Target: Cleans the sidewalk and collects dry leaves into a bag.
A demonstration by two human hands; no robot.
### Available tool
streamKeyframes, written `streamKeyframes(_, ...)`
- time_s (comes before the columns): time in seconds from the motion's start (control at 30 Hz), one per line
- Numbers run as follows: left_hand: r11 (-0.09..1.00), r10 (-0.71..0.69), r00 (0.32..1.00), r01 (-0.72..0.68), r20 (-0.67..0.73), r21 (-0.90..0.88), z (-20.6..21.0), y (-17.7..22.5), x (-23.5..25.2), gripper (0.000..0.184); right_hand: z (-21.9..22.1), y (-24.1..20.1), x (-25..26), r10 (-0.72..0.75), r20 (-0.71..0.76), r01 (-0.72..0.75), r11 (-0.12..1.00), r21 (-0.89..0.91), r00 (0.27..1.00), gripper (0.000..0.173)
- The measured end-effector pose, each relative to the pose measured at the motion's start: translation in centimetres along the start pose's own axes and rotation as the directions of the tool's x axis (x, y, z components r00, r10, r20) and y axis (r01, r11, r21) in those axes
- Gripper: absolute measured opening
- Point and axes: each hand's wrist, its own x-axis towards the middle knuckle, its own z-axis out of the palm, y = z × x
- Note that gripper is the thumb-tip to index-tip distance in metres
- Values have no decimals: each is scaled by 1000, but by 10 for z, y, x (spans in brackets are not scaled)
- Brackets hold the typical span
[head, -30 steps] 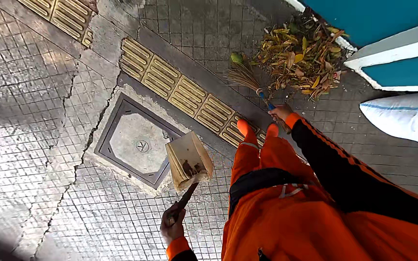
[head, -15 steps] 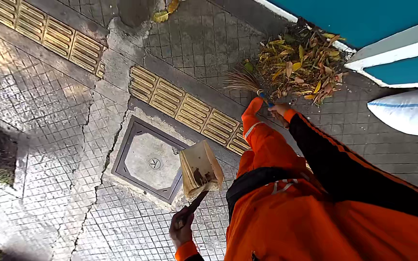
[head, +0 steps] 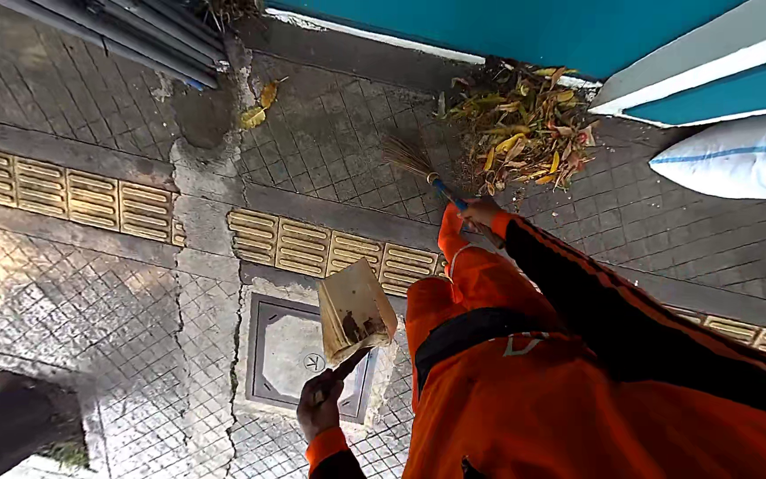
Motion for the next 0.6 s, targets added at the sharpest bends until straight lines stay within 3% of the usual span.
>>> streamKeyframes(0.07, 995, 85, 995, -88, 53, 47, 0, 28, 23, 39, -28, -6, 7, 71, -42, -69, 996, 58, 997, 38)
streamKeyframes(0.13, 987, 148, 984, -153, 100, 53, -1, 56, 42, 39, -51, 7, -24, 121, -129, -100, 982, 160, 984, 35)
streamKeyframes(0.3, 940, 310, 927, -332, 210, 76, 17, 111, 110, 42, -67, 4, -119, 187, -157, -173, 980, 96, 970, 61)
streamKeyframes(0.43, 918, 352, 884, -390, 308, 70, 46, 156, 175, 41, -76, -4, -90, 181, -113, -166, 977, 132, 977, 66)
streamKeyframes(0.53, 914, 333, 866, -394, 373, 99, 58, 195, 209, 41, -91, -4, -48, 231, -203, -166, 942, 291, 952, 60)
streamKeyframes(0.6, 918, 327, 859, -388, 393, 85, 59, 219, 230, 39, -97, -6, -56, 252, -250, -168, 934, 315, 935, 52)
